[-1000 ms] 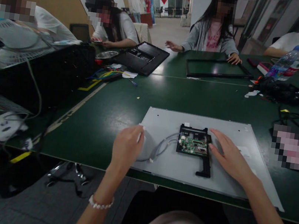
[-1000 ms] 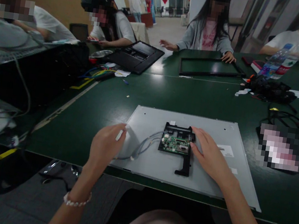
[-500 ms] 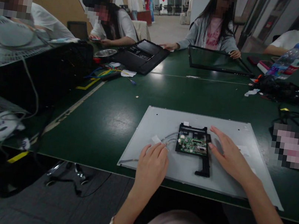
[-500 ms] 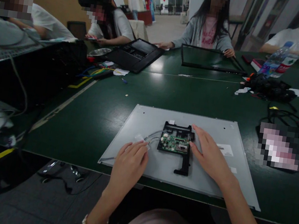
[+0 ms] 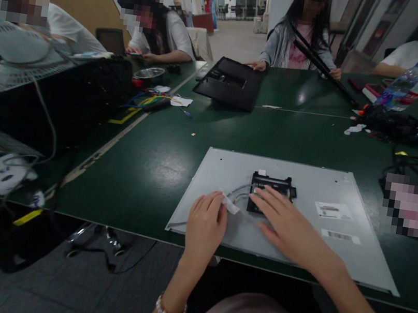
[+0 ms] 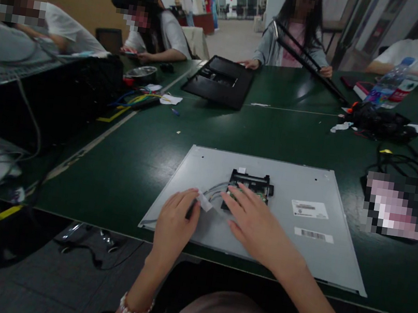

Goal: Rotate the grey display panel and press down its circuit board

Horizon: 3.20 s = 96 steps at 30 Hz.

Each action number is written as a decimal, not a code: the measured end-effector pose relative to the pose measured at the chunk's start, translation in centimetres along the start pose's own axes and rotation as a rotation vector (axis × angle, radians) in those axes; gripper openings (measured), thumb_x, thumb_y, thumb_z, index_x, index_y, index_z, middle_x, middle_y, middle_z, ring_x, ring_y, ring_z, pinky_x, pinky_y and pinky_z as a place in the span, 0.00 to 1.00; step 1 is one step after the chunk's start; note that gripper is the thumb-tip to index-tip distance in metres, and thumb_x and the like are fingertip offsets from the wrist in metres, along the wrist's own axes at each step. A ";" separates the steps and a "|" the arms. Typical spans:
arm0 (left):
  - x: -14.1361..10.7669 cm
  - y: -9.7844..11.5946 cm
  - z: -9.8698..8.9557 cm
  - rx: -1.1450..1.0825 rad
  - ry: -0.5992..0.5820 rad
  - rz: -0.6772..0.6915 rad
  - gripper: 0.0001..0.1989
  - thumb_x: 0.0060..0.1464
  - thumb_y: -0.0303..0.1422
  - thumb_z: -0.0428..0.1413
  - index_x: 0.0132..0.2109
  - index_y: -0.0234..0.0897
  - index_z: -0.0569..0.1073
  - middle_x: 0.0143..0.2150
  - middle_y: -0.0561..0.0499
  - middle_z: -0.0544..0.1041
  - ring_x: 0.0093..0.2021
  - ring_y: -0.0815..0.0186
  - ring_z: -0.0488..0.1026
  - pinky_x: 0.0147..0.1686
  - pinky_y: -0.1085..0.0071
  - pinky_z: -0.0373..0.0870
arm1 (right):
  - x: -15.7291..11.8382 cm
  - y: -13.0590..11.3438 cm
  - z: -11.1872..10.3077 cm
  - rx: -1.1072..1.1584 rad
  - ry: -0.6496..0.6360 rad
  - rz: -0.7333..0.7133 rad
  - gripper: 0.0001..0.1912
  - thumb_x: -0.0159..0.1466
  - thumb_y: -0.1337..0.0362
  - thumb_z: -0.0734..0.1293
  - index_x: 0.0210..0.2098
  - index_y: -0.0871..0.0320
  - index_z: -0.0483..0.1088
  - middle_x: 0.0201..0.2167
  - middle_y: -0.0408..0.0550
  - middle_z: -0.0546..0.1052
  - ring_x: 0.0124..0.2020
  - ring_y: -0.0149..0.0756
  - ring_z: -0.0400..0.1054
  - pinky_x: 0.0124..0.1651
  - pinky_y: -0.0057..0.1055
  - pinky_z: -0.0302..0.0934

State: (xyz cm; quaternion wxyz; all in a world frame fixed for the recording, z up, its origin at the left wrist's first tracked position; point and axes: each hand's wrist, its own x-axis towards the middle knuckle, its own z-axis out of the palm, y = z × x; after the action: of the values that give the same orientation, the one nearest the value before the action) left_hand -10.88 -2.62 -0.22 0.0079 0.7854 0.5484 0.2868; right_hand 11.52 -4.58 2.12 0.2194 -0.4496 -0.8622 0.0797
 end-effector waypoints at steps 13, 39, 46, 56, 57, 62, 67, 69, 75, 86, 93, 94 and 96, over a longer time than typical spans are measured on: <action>-0.3 -0.8 0.6 0.000 -0.071 0.029 0.15 0.62 0.26 0.47 0.52 0.35 0.72 0.53 0.41 0.78 0.55 0.57 0.74 0.64 0.51 0.56 | 2.1 -3.5 3.3 -0.115 -0.095 -0.146 0.22 0.69 0.64 0.59 0.61 0.64 0.65 0.61 0.56 0.70 0.65 0.44 0.60 0.70 0.48 0.47; -0.5 -1.3 0.7 0.063 -0.175 -0.065 0.20 0.64 0.34 0.47 0.61 0.35 0.66 0.62 0.41 0.70 0.62 0.57 0.67 0.65 0.52 0.51 | -0.1 -6.3 5.4 -0.137 -0.108 0.025 0.36 0.69 0.50 0.60 0.67 0.67 0.54 0.69 0.55 0.57 0.69 0.43 0.50 0.71 0.56 0.29; -0.6 -1.5 0.8 0.064 -0.170 -0.066 0.20 0.64 0.34 0.48 0.60 0.35 0.66 0.62 0.42 0.70 0.63 0.58 0.67 0.65 0.53 0.50 | 0.0 -6.6 6.1 -0.146 -0.080 0.053 0.33 0.69 0.51 0.60 0.66 0.66 0.56 0.68 0.54 0.59 0.69 0.42 0.51 0.69 0.59 0.17; -0.1 -0.7 0.8 0.093 -0.201 -0.098 0.21 0.63 0.34 0.48 0.62 0.35 0.65 0.63 0.40 0.69 0.63 0.57 0.66 0.65 0.50 0.51 | -0.6 -6.6 5.9 -0.131 -0.066 0.092 0.30 0.71 0.53 0.57 0.66 0.63 0.56 0.67 0.52 0.60 0.68 0.41 0.54 0.69 0.62 0.22; 0.1 -0.6 0.7 0.101 -0.207 -0.095 0.22 0.63 0.34 0.47 0.62 0.35 0.64 0.63 0.41 0.68 0.63 0.57 0.65 0.64 0.49 0.51 | -0.7 -6.5 5.7 -0.126 -0.065 0.094 0.30 0.71 0.53 0.57 0.66 0.63 0.56 0.67 0.52 0.60 0.68 0.41 0.54 0.69 0.62 0.23; 0.3 0.4 0.5 0.124 -0.230 -0.082 0.21 0.63 0.34 0.47 0.62 0.36 0.64 0.64 0.42 0.67 0.64 0.57 0.65 0.63 0.47 0.52 | -1.1 -6.3 5.3 -0.099 -0.045 0.105 0.28 0.71 0.54 0.58 0.66 0.62 0.57 0.66 0.51 0.63 0.67 0.41 0.56 0.71 0.59 0.27; 0.2 1.0 0.7 0.126 -0.213 -0.084 0.20 0.63 0.33 0.47 0.61 0.36 0.65 0.65 0.42 0.67 0.64 0.57 0.64 0.64 0.47 0.51 | -1.5 -6.1 4.6 -0.114 -0.030 0.091 0.28 0.71 0.54 0.58 0.65 0.62 0.59 0.66 0.52 0.64 0.67 0.42 0.56 0.71 0.57 0.30; 0.3 1.2 0.7 0.124 -0.200 -0.088 0.20 0.63 0.33 0.48 0.60 0.36 0.66 0.64 0.41 0.67 0.64 0.56 0.64 0.64 0.47 0.50 | -1.8 -5.8 3.7 -0.108 -0.043 0.070 0.27 0.71 0.55 0.58 0.65 0.61 0.59 0.65 0.51 0.65 0.67 0.42 0.56 0.71 0.57 0.33; 0.8 2.0 0.8 0.101 -0.155 -0.111 0.19 0.60 0.31 0.50 0.57 0.37 0.67 0.62 0.40 0.69 0.62 0.53 0.67 0.63 0.45 0.52 | -5.3 -2.7 -0.5 -0.087 0.026 0.192 0.24 0.70 0.62 0.58 0.65 0.54 0.59 0.66 0.48 0.64 0.68 0.42 0.53 0.69 0.56 0.44; 1.0 1.8 1.2 -0.001 -0.055 -0.079 0.23 0.58 0.30 0.52 0.60 0.34 0.61 0.63 0.35 0.66 0.65 0.51 0.62 0.62 0.47 0.57 | -16.2 5.9 -3.1 0.022 0.453 0.834 0.25 0.68 0.51 0.58 0.60 0.53 0.66 0.62 0.50 0.69 0.63 0.47 0.62 0.66 0.53 0.52; 1.0 1.7 0.8 -0.138 0.046 -0.087 0.25 0.63 0.36 0.50 0.65 0.39 0.57 0.66 0.37 0.62 0.68 0.52 0.57 0.65 0.49 0.56 | -17.2 6.5 -3.7 0.195 0.562 1.052 0.28 0.66 0.47 0.60 0.61 0.52 0.66 0.61 0.48 0.70 0.63 0.48 0.62 0.67 0.49 0.50; 1.1 1.4 0.6 -0.151 0.053 -0.099 0.25 0.64 0.36 0.49 0.66 0.39 0.56 0.66 0.38 0.62 0.68 0.53 0.57 0.65 0.49 0.56 | -17.1 6.6 -3.9 0.239 0.569 1.086 0.28 0.65 0.46 0.60 0.61 0.51 0.66 0.62 0.47 0.70 0.63 0.48 0.62 0.68 0.49 0.50; 1.4 0.7 0.1 -0.163 0.078 -0.151 0.25 0.64 0.37 0.49 0.66 0.38 0.57 0.65 0.38 0.63 0.67 0.53 0.59 0.64 0.50 0.57 | -17.0 6.9 -4.2 0.330 0.584 1.134 0.29 0.65 0.45 0.61 0.61 0.49 0.66 0.62 0.46 0.70 0.62 0.49 0.63 0.67 0.49 0.50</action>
State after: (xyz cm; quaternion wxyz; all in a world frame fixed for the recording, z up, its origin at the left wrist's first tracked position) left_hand -9.94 -1.62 0.59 0.0720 0.7269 0.5808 0.3593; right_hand 26.94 -14.56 -1.66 0.4342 -0.7979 -0.3731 0.1889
